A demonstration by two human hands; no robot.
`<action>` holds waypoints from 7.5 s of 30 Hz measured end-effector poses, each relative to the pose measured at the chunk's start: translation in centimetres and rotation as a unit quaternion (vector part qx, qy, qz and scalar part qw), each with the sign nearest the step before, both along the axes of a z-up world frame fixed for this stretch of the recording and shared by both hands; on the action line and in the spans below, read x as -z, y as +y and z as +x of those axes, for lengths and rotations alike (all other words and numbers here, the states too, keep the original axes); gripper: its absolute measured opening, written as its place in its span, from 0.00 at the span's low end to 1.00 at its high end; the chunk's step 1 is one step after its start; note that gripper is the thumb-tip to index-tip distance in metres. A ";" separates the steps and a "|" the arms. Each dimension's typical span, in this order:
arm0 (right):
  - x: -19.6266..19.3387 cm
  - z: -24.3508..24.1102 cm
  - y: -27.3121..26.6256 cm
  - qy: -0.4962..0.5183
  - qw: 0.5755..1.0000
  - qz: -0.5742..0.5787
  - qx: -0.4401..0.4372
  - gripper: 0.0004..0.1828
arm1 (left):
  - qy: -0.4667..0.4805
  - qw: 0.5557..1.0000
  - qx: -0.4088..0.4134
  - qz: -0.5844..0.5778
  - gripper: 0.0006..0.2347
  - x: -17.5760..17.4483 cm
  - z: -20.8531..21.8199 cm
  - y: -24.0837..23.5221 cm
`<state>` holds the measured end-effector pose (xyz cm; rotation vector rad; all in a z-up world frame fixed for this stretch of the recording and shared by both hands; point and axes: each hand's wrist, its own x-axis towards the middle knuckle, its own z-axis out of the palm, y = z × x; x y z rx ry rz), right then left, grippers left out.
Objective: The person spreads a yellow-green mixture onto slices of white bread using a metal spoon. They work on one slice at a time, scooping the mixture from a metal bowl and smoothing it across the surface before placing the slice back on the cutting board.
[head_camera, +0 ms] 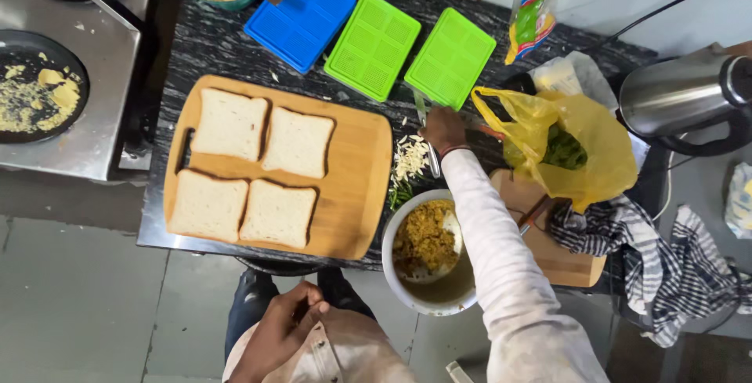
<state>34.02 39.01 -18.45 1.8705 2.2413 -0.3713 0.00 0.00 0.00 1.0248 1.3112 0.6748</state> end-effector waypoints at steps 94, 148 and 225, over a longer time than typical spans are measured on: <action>-14.0 -2.3 -35.7 0.123 0.983 0.043 0.133 0.22 | -0.342 0.924 0.036 -0.164 0.27 11.9 10.5 5.9; -5.6 -22.5 -38.2 0.201 0.961 0.185 0.035 0.36 | 0.385 0.841 0.067 0.375 0.13 9.3 -13.3 6.2; -22.9 -18.3 -35.3 0.359 0.927 0.003 0.107 0.27 | -0.743 0.619 -0.134 -0.217 0.52 7.4 -6.2 5.3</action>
